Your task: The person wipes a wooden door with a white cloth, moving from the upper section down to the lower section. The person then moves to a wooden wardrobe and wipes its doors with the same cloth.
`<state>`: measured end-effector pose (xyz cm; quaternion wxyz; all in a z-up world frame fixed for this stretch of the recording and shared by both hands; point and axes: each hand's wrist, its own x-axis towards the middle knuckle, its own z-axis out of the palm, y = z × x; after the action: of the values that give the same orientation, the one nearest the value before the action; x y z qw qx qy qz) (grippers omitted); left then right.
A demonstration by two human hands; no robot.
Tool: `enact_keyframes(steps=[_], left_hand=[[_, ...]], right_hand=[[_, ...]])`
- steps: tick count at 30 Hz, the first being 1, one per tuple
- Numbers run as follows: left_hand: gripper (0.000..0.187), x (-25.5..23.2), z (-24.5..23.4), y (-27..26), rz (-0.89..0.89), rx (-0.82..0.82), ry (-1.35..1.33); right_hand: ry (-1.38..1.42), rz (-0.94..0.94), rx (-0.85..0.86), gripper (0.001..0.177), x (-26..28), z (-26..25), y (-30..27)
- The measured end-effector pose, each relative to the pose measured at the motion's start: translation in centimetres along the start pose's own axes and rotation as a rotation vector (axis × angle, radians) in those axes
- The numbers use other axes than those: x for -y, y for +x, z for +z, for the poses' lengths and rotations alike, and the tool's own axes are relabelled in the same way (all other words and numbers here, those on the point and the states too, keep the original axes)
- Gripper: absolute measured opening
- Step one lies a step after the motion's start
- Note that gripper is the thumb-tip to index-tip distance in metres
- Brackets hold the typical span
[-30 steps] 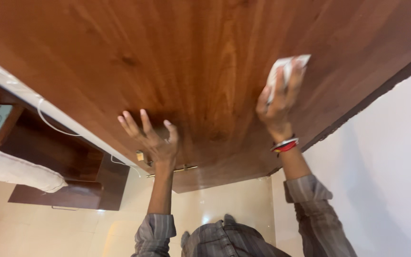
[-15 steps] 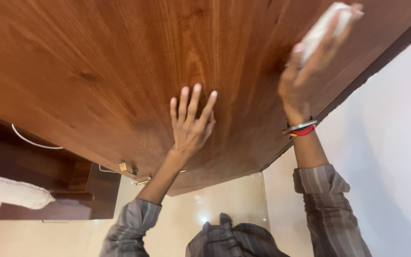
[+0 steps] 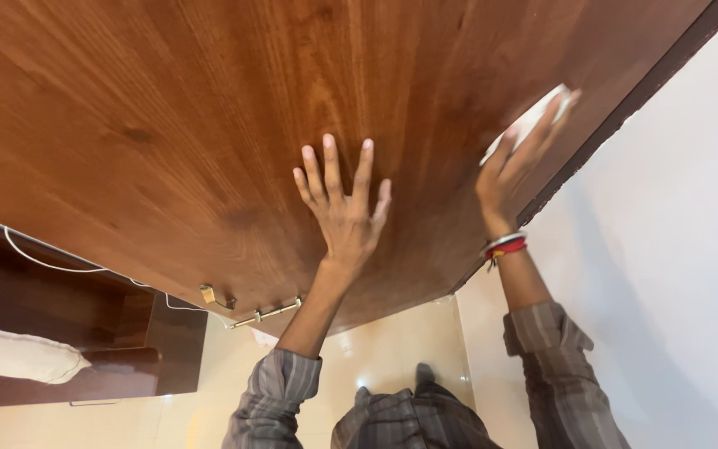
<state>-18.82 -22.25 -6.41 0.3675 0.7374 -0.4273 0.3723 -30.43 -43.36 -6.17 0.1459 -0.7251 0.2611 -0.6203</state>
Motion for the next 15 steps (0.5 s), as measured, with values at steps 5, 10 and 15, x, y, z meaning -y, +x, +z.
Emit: enact_keyframes(steps=[5,10,15], left_hand=[[0.069,-2.4,1.2,0.8,0.013,0.07,0.057],[0.072,-5.7,3.7,1.4,-0.043,0.051,0.016],[0.074,-9.2,6.7,1.5,-0.097,0.017,0.007]], right_hand=[[0.092,-0.125,-0.02,0.062,-0.7,-0.8,5.9],[-0.014,-0.485,0.223,0.055,-4.3,-0.2,3.6],[-0.042,-0.358,0.192,0.052,-9.4,-1.0,0.9]])
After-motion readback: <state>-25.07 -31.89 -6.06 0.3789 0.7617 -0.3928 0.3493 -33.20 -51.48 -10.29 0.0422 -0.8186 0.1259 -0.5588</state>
